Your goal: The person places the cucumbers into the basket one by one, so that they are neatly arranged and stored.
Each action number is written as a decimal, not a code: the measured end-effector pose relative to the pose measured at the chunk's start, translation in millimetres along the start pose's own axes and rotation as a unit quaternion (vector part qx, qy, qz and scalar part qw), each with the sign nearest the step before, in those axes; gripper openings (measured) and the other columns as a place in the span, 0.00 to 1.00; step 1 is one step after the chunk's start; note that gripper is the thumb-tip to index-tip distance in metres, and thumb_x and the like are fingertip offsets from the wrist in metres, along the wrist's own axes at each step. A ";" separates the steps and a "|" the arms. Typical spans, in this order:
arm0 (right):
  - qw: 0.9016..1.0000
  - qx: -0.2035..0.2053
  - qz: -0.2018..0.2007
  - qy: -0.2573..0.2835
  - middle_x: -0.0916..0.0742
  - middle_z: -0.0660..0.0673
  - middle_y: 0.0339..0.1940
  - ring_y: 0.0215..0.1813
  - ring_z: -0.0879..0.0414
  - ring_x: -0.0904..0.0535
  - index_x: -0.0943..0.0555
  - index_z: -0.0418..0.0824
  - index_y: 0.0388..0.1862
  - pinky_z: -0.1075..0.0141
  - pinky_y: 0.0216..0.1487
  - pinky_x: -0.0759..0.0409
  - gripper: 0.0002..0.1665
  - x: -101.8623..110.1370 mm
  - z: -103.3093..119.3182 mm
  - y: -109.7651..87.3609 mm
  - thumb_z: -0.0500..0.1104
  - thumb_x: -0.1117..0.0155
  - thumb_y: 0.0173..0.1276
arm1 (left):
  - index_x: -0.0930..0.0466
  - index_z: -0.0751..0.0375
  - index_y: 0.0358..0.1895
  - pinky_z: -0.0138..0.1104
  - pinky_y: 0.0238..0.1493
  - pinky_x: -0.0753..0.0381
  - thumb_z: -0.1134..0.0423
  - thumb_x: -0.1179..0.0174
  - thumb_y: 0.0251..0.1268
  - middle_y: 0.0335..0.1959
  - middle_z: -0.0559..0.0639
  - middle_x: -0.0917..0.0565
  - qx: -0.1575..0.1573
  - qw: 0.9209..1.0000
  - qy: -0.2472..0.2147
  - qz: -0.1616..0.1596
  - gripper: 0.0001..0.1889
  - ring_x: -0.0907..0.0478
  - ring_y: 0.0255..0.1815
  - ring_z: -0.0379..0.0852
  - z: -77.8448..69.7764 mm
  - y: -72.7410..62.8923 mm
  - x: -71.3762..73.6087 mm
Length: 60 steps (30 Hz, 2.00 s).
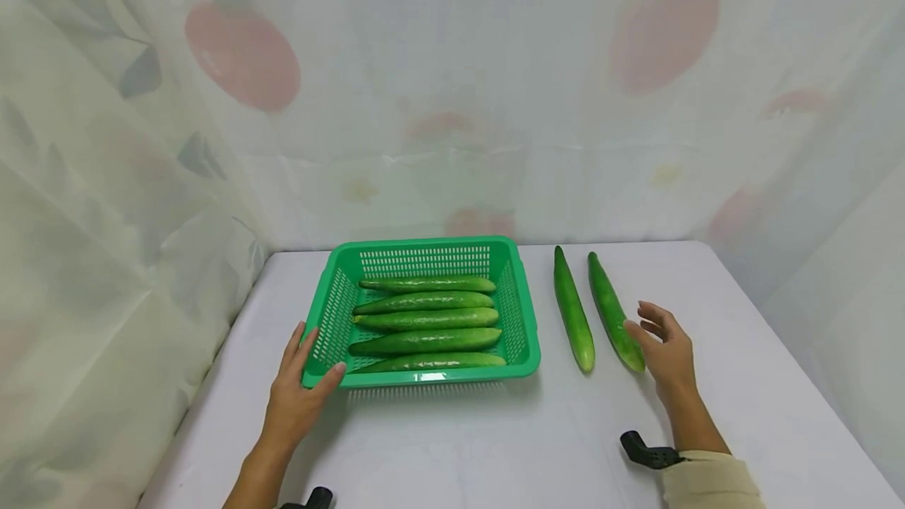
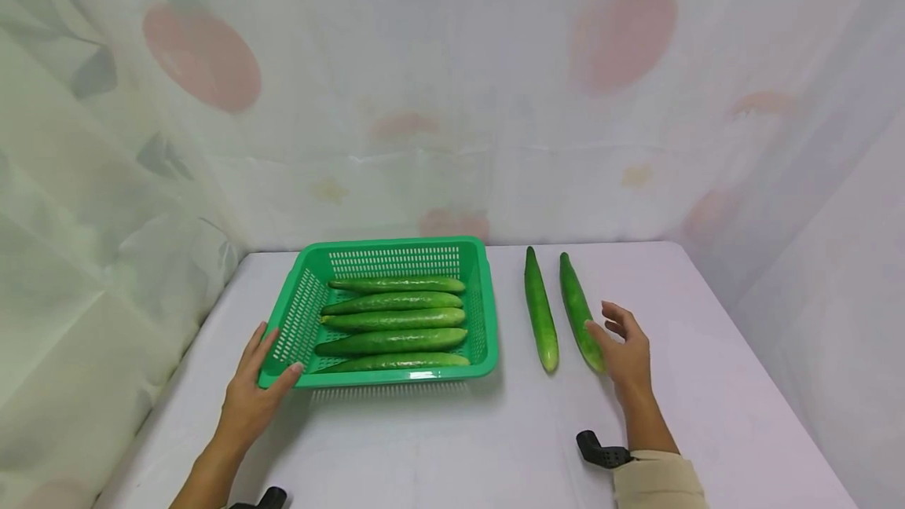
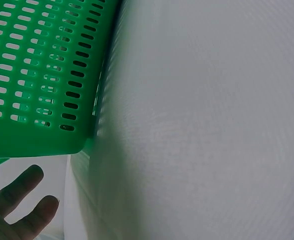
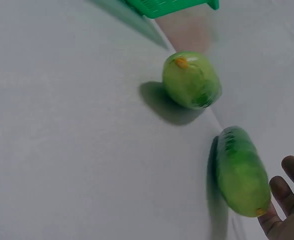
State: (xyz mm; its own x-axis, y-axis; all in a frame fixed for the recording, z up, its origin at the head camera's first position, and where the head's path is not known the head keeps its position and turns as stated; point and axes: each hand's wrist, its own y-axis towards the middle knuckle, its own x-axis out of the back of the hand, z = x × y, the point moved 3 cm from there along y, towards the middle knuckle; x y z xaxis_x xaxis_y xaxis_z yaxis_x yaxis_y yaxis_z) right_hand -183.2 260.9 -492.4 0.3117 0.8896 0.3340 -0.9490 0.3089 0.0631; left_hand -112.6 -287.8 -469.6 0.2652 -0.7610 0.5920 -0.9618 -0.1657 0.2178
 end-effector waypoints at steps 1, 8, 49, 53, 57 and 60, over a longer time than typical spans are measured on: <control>1.000 -0.007 0.007 0.011 0.26 0.40 0.64 0.63 0.46 0.33 0.32 0.41 0.70 0.64 0.52 0.30 0.36 -0.9 1.8 -1.2 0.56 0.37 0.68 | 0.44 0.50 0.76 0.65 0.59 0.45 0.51 0.34 0.63 0.77 0.40 0.54 0.000 1.000 0.001 -0.001 0.41 0.56 0.75 0.57 0.0 -0.1 0.0; 0.998 -0.043 0.048 0.002 0.30 0.38 0.68 0.65 0.44 0.34 0.36 0.41 0.73 0.61 0.57 0.32 0.39 -5.7 -1.8 -2.3 0.54 0.36 0.69 | 0.44 0.50 0.76 0.66 0.59 0.45 0.51 0.34 0.63 0.77 0.40 0.55 0.000 1.000 -0.001 0.003 0.41 0.56 0.75 0.57 0.0 -0.1 0.0; 0.995 -0.063 -0.045 0.055 0.25 0.42 0.60 0.55 0.52 0.32 0.24 0.39 0.65 0.70 0.47 0.28 0.30 23.8 39.0 4.3 0.48 0.32 0.65 | 0.46 0.50 0.77 0.66 0.59 0.46 0.51 0.35 0.63 0.77 0.42 0.55 0.002 1.000 0.000 0.007 0.41 0.57 0.75 0.57 -2.4 -0.9 1.8; 0.998 -0.014 -0.021 0.060 0.25 0.42 0.58 0.55 0.52 0.30 0.24 0.37 0.64 0.76 0.45 0.27 0.29 29.1 60.3 3.6 0.46 0.32 0.66 | 0.46 0.50 0.77 0.66 0.59 0.45 0.51 0.35 0.64 0.77 0.41 0.55 0.003 1.000 0.000 0.008 0.41 0.57 0.75 0.57 -1.6 -0.9 2.0; 0.999 0.025 0.004 0.047 0.24 0.42 0.58 0.54 0.50 0.29 0.24 0.36 0.63 0.77 0.45 0.27 0.29 30.7 79.7 2.0 0.46 0.32 0.66 | 0.46 0.49 0.77 0.66 0.59 0.45 0.51 0.35 0.63 0.77 0.41 0.55 0.002 1.000 0.002 0.007 0.41 0.56 0.75 0.57 -0.3 -0.7 1.5; 0.999 0.048 0.015 0.018 0.23 0.43 0.57 0.53 0.51 0.29 0.23 0.39 0.63 0.77 0.44 0.27 0.29 30.4 90.5 1.3 0.49 0.32 0.66 | 0.46 0.49 0.77 0.66 0.59 0.45 0.51 0.35 0.63 0.77 0.41 0.55 0.001 1.000 0.004 0.006 0.41 0.56 0.75 0.58 0.7 -0.6 1.3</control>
State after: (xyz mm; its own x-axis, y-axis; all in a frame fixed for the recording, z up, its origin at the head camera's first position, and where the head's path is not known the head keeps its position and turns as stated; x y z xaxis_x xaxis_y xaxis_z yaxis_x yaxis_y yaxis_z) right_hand -179.3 257.9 -397.1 0.2827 0.9100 0.3034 -0.9577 0.2498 0.1431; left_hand -111.7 -289.2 -469.5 0.2541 -0.7577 0.6011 -0.9651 -0.1574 0.2095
